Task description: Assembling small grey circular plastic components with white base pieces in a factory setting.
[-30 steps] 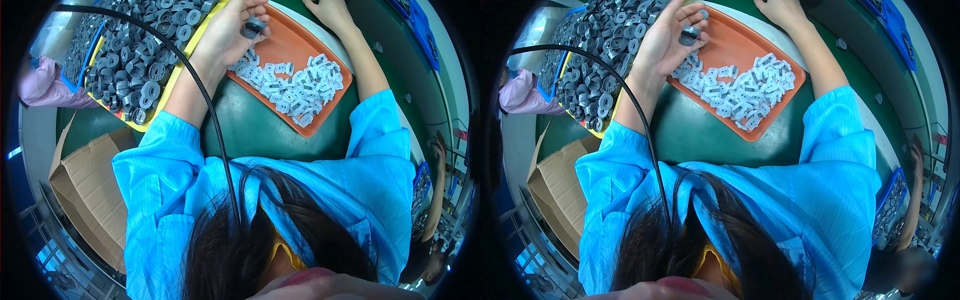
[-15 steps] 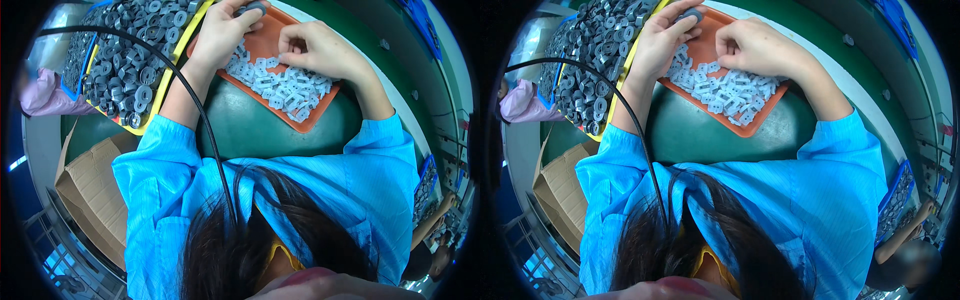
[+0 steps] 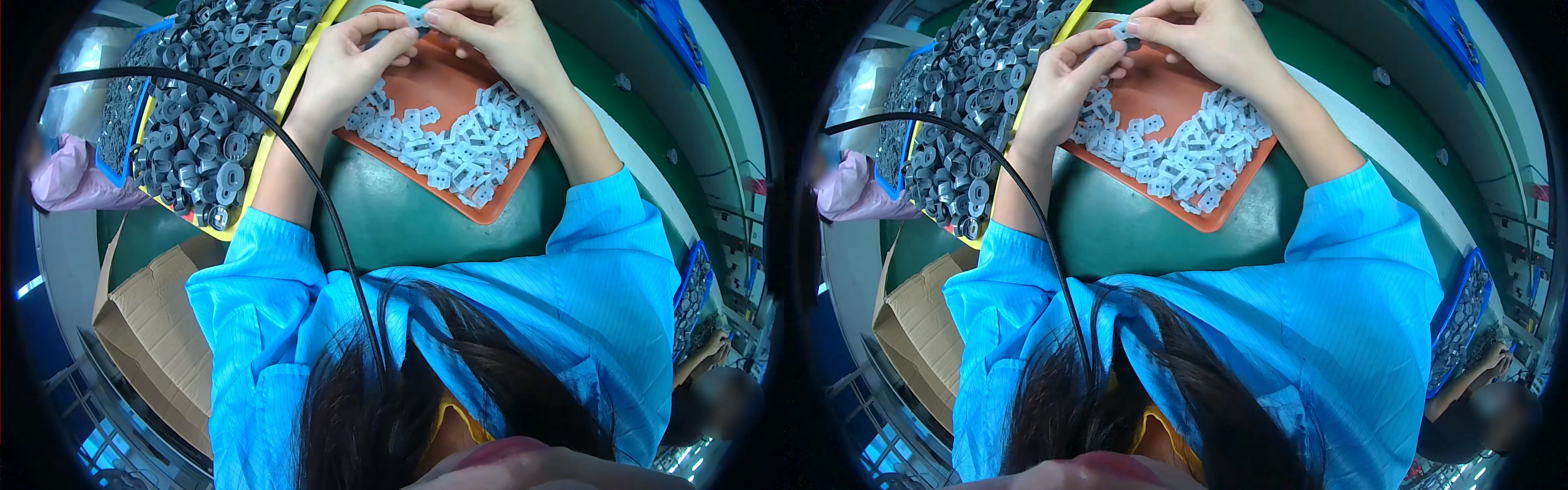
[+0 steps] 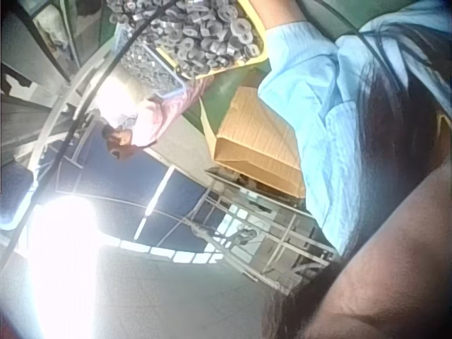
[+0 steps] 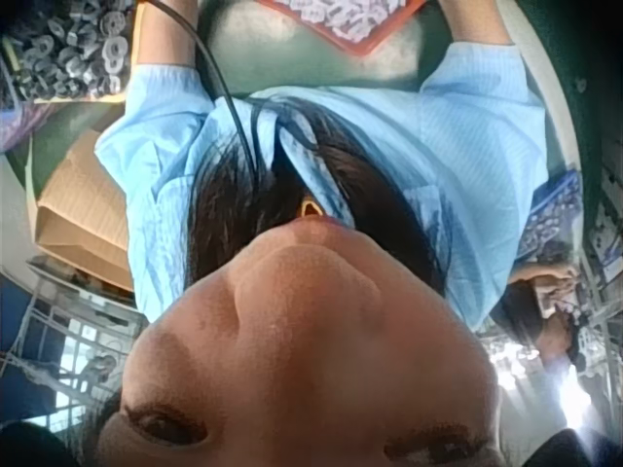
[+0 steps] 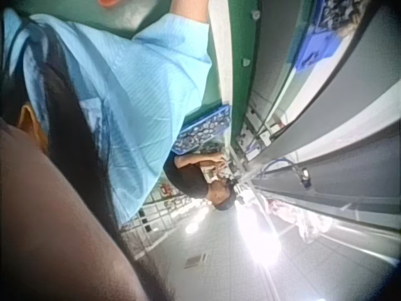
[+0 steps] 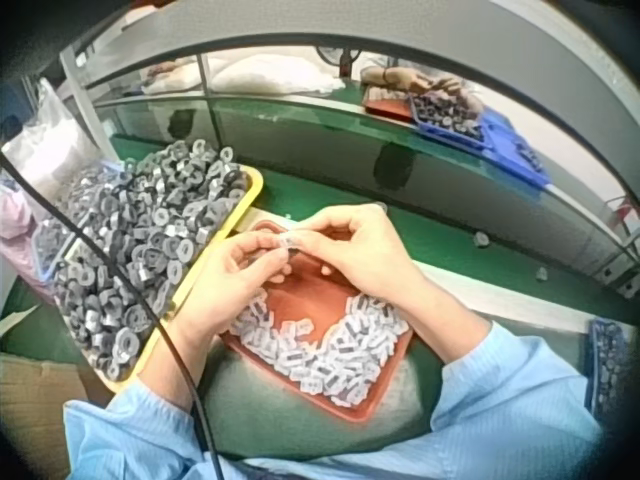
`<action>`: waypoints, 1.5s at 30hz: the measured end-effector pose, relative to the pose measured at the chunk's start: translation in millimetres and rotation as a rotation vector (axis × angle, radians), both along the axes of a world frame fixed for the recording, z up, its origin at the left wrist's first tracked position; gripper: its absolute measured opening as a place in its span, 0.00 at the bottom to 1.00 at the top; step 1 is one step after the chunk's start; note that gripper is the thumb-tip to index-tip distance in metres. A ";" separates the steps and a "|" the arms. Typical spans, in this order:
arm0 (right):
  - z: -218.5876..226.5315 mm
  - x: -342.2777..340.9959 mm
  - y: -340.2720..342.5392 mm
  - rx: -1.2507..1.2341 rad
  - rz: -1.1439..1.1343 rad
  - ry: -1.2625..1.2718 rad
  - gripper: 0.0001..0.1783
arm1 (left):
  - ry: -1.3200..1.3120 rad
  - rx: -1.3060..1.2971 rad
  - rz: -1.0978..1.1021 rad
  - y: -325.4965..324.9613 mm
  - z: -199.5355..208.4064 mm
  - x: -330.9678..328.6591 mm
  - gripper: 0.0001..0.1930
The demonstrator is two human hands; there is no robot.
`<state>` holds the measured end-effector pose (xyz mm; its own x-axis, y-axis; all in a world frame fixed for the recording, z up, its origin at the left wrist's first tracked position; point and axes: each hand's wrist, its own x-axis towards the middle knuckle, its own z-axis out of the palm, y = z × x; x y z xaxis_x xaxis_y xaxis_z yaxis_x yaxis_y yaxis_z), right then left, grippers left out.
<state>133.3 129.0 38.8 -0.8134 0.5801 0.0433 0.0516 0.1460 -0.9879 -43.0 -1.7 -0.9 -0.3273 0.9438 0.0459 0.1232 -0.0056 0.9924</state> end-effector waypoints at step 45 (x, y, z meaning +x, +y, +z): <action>4.1 11.4 -17.3 0.364 -0.161 0.022 0.07 | 0.959 0.675 0.328 4.3 8.6 24.4 0.19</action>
<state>144.8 111.7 42.9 -0.7097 0.6438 0.2861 0.0821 0.4788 -0.8741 -18.6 2.6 7.7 -0.1094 0.5160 0.8495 0.8975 -0.3160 0.3076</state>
